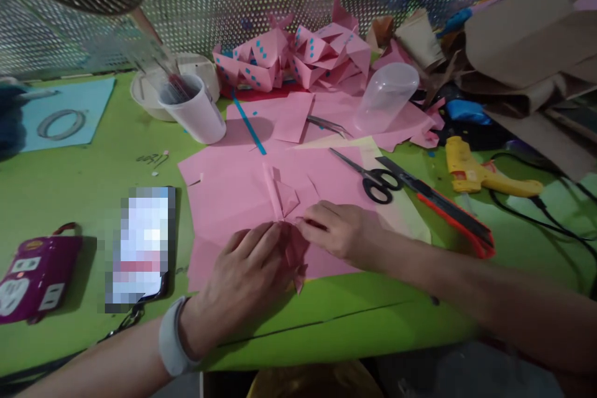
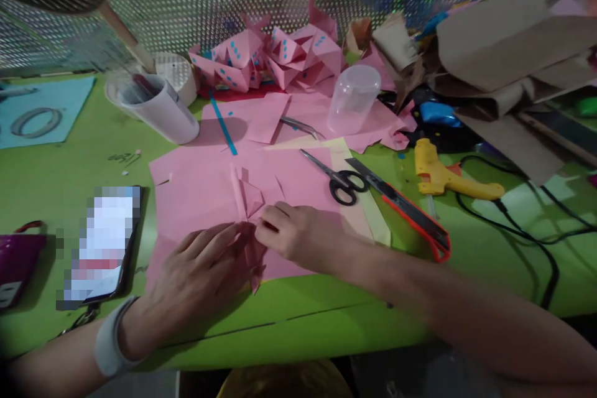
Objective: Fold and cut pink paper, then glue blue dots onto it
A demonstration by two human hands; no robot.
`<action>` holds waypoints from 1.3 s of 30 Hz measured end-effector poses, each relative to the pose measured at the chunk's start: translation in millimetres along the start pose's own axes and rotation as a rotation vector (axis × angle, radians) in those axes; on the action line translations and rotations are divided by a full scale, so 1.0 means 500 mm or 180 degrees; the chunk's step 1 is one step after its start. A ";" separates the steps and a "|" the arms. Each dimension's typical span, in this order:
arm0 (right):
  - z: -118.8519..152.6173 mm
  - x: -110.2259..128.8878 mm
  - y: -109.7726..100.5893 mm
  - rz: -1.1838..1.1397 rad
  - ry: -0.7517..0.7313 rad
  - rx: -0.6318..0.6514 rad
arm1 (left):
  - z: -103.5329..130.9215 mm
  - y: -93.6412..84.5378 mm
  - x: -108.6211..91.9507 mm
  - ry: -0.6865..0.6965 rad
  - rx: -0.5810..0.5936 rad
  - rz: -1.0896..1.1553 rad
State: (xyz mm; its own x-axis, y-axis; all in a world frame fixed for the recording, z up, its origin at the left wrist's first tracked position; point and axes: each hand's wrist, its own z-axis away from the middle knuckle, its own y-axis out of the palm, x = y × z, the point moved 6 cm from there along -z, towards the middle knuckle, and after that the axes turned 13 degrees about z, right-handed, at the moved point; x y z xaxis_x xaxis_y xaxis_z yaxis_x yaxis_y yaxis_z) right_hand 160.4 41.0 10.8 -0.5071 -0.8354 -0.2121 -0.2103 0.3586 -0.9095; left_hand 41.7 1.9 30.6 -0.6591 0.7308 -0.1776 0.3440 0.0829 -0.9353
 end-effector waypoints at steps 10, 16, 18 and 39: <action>-0.007 0.011 -0.016 0.0279 -0.0575 0.0092 | 0.017 0.003 0.023 0.0032 0.0136 0.0315; -0.005 0.011 -0.014 0.0241 -0.0588 0.0005 | 0.018 0.013 0.043 -0.0461 0.0101 0.0473; -0.005 0.010 -0.013 0.0213 -0.0601 0.0027 | 0.018 0.018 0.044 -0.0471 0.0131 0.0486; 0.003 0.012 -0.016 0.0132 -0.0610 0.0682 | 0.012 0.025 0.042 -0.0499 0.0285 0.0338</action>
State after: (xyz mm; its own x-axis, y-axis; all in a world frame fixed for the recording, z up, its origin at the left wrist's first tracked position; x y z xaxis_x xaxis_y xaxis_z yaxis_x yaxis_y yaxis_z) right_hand 160.4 32.6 16.5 -0.3400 -0.8927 -0.2958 -0.0009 0.3148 -0.9491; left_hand 28.2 14.4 13.4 -0.7207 0.6173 -0.3155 0.3607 -0.0547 -0.9311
